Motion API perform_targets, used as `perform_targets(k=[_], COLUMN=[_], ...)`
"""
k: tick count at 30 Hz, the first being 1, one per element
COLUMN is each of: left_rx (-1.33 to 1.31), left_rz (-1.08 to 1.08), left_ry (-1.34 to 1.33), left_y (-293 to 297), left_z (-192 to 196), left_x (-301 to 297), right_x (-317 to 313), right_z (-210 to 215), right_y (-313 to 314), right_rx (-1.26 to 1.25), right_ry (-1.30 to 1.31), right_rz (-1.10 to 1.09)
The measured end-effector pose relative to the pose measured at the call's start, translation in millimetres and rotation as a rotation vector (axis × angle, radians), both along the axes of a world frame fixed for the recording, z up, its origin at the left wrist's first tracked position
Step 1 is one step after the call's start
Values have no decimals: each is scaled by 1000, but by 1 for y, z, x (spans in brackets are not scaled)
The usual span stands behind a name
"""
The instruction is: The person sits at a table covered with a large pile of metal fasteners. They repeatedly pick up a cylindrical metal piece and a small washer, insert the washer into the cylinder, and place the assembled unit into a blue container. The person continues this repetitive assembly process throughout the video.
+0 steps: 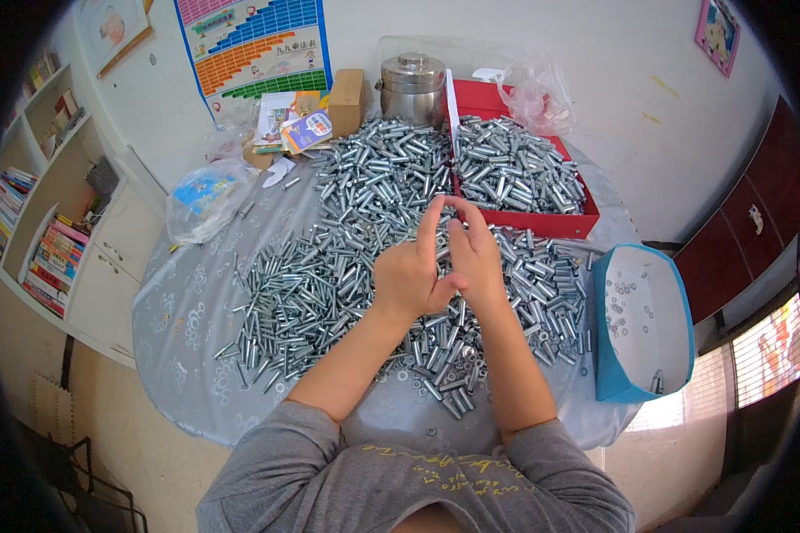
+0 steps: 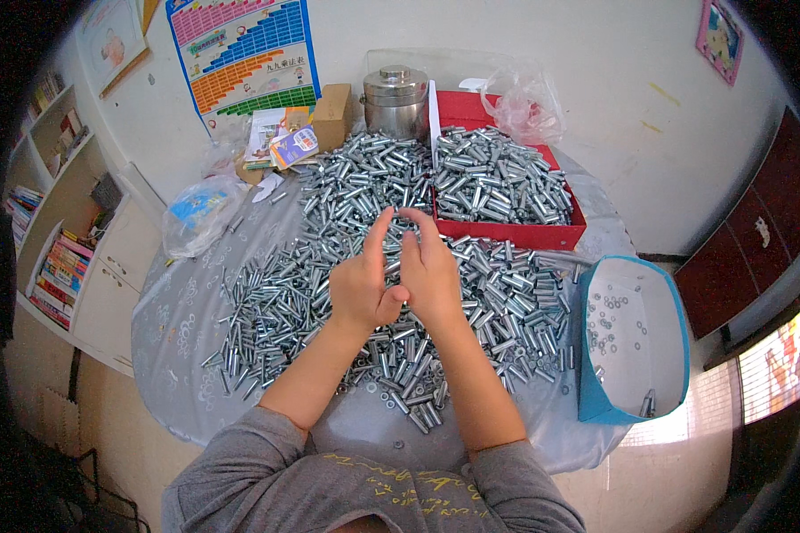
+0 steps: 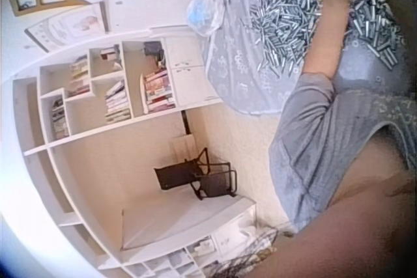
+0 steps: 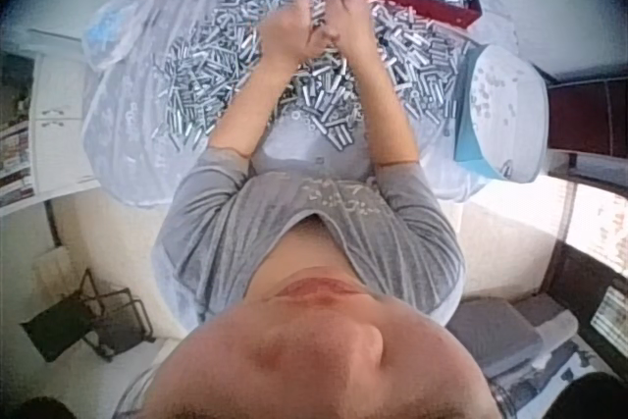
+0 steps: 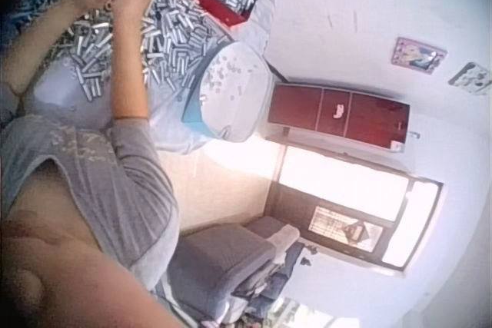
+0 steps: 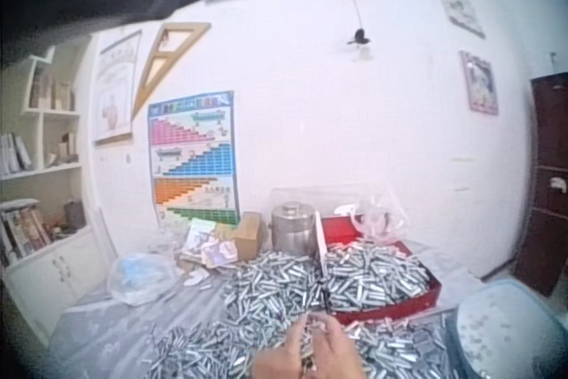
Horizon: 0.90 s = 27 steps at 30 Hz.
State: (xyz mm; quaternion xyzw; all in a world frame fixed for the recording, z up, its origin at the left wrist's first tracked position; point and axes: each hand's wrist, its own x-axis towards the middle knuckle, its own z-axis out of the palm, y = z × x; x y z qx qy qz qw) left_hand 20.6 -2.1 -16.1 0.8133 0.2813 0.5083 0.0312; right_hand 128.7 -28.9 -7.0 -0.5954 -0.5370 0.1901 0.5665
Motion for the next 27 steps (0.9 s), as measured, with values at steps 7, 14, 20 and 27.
perform_targets(k=[7,14,20,27], left_rx=[-282,-1170,-689,-634], left_rz=[-63,-684,-188,-168], left_ry=[-160,-492,-342,-278], left_y=[-2,23,12,13], left_z=[9,-3,6,3], left_x=[-7,-12,-10,-9], right_x=[-16,-9,-9,10], right_z=[14,10,16,11], right_y=[-9,-7,-7,-4], right_rx=[113,360,122,87], right_ry=[-143,-393,-268,-58], right_rz=[-60,-43,-72,256])
